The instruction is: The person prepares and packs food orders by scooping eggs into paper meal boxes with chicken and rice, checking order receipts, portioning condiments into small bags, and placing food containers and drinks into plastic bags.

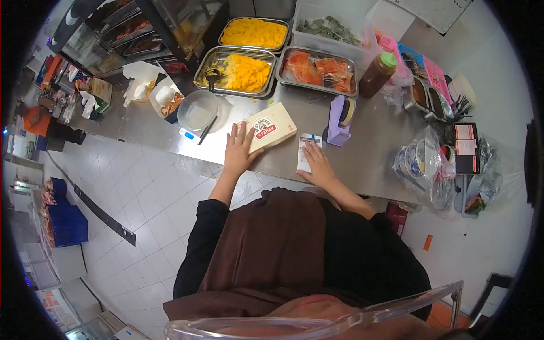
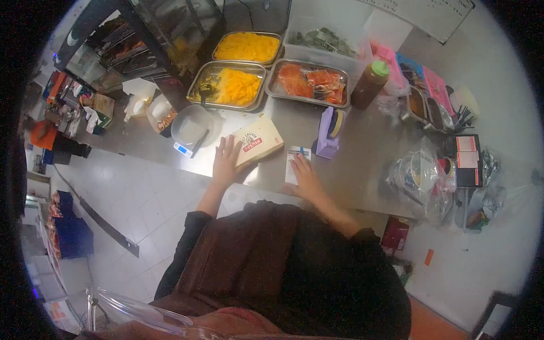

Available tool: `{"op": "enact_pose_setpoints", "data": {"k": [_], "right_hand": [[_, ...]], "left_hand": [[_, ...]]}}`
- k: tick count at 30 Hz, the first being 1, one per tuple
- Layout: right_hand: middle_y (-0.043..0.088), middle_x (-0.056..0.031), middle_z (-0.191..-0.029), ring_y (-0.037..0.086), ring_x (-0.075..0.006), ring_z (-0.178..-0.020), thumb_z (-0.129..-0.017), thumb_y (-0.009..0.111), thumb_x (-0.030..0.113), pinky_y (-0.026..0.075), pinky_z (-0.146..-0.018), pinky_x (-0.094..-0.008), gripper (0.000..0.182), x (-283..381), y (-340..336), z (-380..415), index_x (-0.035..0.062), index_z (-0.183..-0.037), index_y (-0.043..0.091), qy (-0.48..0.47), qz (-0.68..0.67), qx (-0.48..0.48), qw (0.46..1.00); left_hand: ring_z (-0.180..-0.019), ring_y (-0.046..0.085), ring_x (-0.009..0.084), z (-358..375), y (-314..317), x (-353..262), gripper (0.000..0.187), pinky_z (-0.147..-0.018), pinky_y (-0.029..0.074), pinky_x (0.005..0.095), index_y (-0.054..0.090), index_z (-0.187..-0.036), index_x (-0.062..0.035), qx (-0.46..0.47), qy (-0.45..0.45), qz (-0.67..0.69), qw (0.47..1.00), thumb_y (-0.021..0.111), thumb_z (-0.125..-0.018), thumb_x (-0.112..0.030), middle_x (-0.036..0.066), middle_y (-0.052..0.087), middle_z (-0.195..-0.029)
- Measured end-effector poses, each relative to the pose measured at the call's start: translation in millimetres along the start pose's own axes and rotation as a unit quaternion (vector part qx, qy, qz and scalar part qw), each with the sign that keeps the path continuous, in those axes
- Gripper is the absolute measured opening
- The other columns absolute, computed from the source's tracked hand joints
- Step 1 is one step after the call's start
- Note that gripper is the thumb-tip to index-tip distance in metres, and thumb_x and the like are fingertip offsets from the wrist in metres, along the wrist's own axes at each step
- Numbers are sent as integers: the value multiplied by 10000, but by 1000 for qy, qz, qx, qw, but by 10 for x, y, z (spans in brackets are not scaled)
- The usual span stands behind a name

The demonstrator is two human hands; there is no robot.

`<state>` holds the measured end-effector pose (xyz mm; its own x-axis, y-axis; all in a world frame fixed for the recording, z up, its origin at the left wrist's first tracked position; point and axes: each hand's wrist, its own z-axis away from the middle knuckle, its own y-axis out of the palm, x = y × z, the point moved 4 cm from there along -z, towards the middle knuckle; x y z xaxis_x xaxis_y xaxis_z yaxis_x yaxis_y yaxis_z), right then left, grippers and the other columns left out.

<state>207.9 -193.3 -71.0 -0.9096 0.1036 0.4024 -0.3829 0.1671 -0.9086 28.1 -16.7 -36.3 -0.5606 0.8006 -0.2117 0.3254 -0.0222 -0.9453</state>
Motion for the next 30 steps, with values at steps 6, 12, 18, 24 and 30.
{"op": "enact_pose_setpoints", "data": {"k": [6, 12, 18, 24, 30], "right_hand": [[421, -153, -1281, 301, -296, -1254, -811, 519, 182, 269, -1023, -383, 402, -200, 75, -116, -28, -1152, 487, 9, -18, -40, 999], [479, -168, -1227, 372, -295, -1213, -864, 458, 150, 297, -1002, -368, 329, -299, 95, -136, -30, -1134, 513, 42, -121, -90, 988], [478, -197, -1214, 400, -334, -1178, -903, 386, 188, 309, -991, -352, 345, -199, -140, -315, -30, -1145, 501, 203, -325, -176, 907], [387, -223, -1296, 357, -306, -1231, -878, 419, 161, 260, -1025, -354, 376, 603, -241, -484, -67, -1174, 458, 18, -34, -44, 998], [375, -201, -1315, 320, -310, -1254, -827, 474, 80, 224, -1048, -381, 294, 399, -38, -421, -10, -1097, 543, -16, -297, -14, 955]], "left_hand": [[-1184, 367, 404, -189, -156, 55, 551, -945, 365, 400, 481, -1218, -99, 8, 21, 28, 999, 540, -794, -446, 154, 419, -1293], [-1271, 231, 379, -106, -105, -96, 528, -974, 243, 550, 402, -1290, -143, 51, -10, -7, 999, 453, -847, -426, 146, 263, -1389], [-1321, 103, 354, 80, 98, -234, 564, -965, 41, 664, 268, -1365, -173, 73, -39, -42, 996, 350, -874, -436, 118, 102, -1449], [-1130, 385, 302, 236, 62, -873, 546, -858, 256, 550, 335, -1330, -130, 195, -87, 33, 976, 351, -872, -427, 131, 393, -1269], [-1167, 364, 298, 83, -104, -863, 492, -895, 280, 517, 408, -1292, -176, 33, 45, 72, 996, 437, -858, -405, 107, 407, -1268]]}}
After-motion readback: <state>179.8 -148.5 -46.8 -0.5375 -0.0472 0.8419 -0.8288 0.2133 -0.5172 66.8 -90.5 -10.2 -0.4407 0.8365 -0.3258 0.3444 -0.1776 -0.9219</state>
